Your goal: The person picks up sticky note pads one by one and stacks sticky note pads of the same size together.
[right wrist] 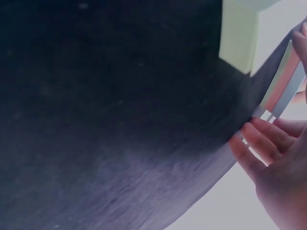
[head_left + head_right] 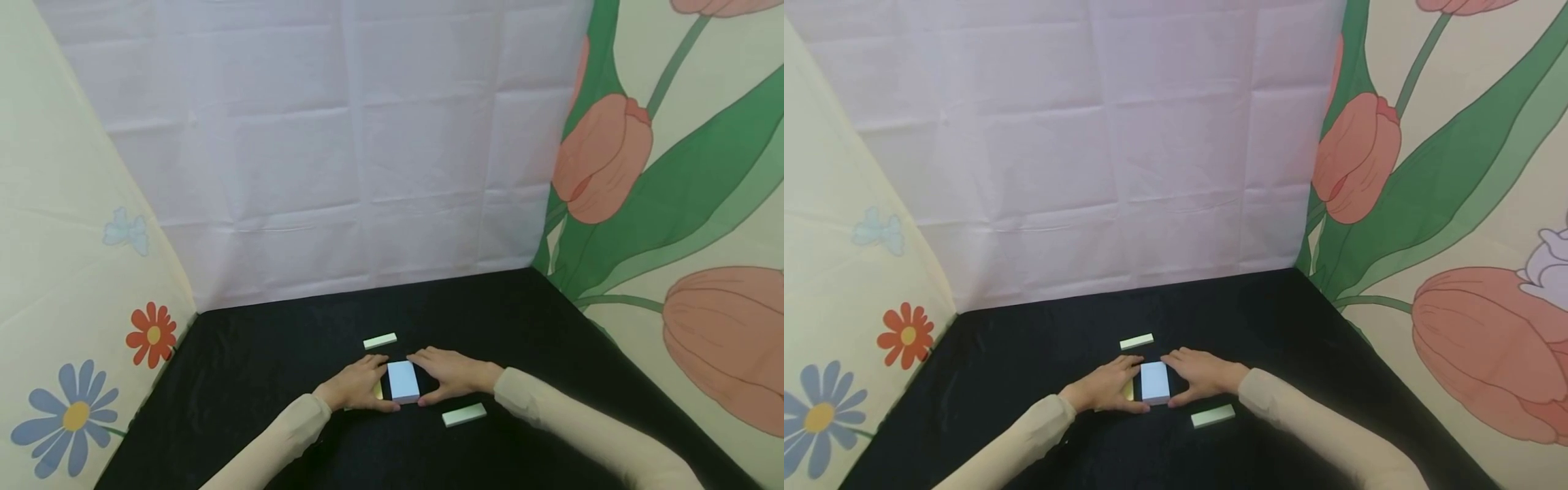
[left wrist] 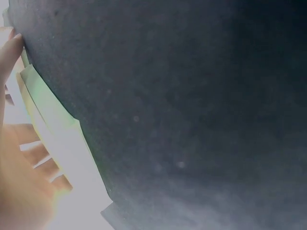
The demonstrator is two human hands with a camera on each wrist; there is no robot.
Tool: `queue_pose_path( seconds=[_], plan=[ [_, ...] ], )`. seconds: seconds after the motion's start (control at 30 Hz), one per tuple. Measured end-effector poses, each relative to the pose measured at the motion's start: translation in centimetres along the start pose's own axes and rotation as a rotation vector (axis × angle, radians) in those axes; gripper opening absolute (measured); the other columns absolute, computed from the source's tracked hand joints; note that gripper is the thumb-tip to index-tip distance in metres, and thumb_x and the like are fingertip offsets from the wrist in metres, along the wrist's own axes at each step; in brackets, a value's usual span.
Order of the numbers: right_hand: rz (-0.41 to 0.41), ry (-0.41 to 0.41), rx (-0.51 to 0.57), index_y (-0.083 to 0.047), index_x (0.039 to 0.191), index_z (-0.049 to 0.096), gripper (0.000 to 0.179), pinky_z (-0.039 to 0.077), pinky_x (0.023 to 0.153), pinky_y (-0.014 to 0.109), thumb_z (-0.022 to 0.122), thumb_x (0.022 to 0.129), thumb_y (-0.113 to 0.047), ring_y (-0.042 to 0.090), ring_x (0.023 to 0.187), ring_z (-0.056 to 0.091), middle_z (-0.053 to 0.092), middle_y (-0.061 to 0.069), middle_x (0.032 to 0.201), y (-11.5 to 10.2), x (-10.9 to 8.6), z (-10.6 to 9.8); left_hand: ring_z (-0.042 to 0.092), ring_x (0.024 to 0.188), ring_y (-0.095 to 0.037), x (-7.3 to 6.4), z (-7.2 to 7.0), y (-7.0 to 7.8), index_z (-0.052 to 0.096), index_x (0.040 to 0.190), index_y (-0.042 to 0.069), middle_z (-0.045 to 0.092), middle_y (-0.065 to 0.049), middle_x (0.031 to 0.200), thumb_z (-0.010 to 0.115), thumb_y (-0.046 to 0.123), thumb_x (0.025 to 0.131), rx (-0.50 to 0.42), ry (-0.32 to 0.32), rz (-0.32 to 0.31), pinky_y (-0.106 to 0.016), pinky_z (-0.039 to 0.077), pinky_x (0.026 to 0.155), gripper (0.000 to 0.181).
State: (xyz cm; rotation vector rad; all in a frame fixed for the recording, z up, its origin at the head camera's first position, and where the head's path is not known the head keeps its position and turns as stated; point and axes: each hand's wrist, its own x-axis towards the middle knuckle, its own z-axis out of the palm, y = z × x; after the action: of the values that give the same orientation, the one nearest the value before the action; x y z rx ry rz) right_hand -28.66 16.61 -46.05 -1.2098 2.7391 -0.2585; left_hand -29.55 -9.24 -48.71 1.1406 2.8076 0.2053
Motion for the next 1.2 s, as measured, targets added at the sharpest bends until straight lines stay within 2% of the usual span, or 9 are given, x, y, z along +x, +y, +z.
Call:
queue_pose_path(
  seconds=[0.33, 0.53, 0.8, 1.0, 1.2],
  plan=[
    [0.026, 0.012, -0.031, -0.008, 0.144, 0.047, 0.08, 0.047, 0.096, 0.038, 0.065, 0.087, -0.061, 0.017, 0.119, 0.051, 0.053, 0.005, 0.135, 0.4, -0.6, -0.2, 0.037, 0.138, -0.027, -0.2, -0.8, -0.1, 0.049, 0.144, 0.001, 0.037, -0.011, 0.153, 0.062, 0.072, 0.082, -0.032, -0.03, 0.005, -0.044, 0.042, 0.103, 0.095],
    [0.012, 0.016, -0.069, -0.011, 0.135, 0.058, 0.067, 0.048, 0.092, 0.035, 0.065, 0.089, -0.059, 0.015, 0.115, 0.052, 0.054, 0.003, 0.132, 0.6, -0.6, -0.3, 0.036, 0.139, -0.027, -0.3, -1.1, -0.2, 0.049, 0.143, 0.001, 0.036, -0.011, 0.153, 0.063, 0.072, 0.081, -0.056, -0.042, 0.001, -0.043, 0.041, 0.104, 0.095],
    [0.014, -0.012, -0.087, -0.019, 0.123, 0.068, 0.05, 0.049, 0.088, 0.032, 0.065, 0.09, -0.056, 0.013, 0.109, 0.054, 0.057, 0.0, 0.127, 0.6, -1.0, -0.6, 0.035, 0.139, -0.026, -0.5, -1.4, -0.5, 0.046, 0.146, 0.002, 0.034, -0.01, 0.154, 0.064, 0.073, 0.08, -0.09, -0.073, -0.041, -0.043, 0.038, 0.107, 0.098],
    [0.022, -0.019, -0.096, -0.022, 0.118, 0.07, 0.043, 0.049, 0.087, 0.033, 0.064, 0.091, -0.055, 0.012, 0.106, 0.055, 0.059, -0.002, 0.124, 0.6, -1.5, -0.7, 0.037, 0.138, -0.027, -0.7, -1.6, -0.7, 0.047, 0.145, 0.002, 0.036, -0.011, 0.153, 0.065, 0.072, 0.08, -0.115, -0.051, -0.038, -0.043, 0.038, 0.107, 0.098],
    [-0.003, 0.002, -0.103, -0.023, 0.113, 0.071, 0.038, 0.049, 0.084, 0.032, 0.063, 0.093, -0.054, 0.011, 0.102, 0.056, 0.061, -0.003, 0.119, 0.5, -2.2, -0.8, 0.039, 0.137, -0.027, -0.6, -1.9, -1.1, 0.046, 0.146, 0.002, 0.037, -0.011, 0.153, 0.065, 0.073, 0.078, -0.142, -0.028, -0.047, -0.045, 0.038, 0.107, 0.1]
  ],
)
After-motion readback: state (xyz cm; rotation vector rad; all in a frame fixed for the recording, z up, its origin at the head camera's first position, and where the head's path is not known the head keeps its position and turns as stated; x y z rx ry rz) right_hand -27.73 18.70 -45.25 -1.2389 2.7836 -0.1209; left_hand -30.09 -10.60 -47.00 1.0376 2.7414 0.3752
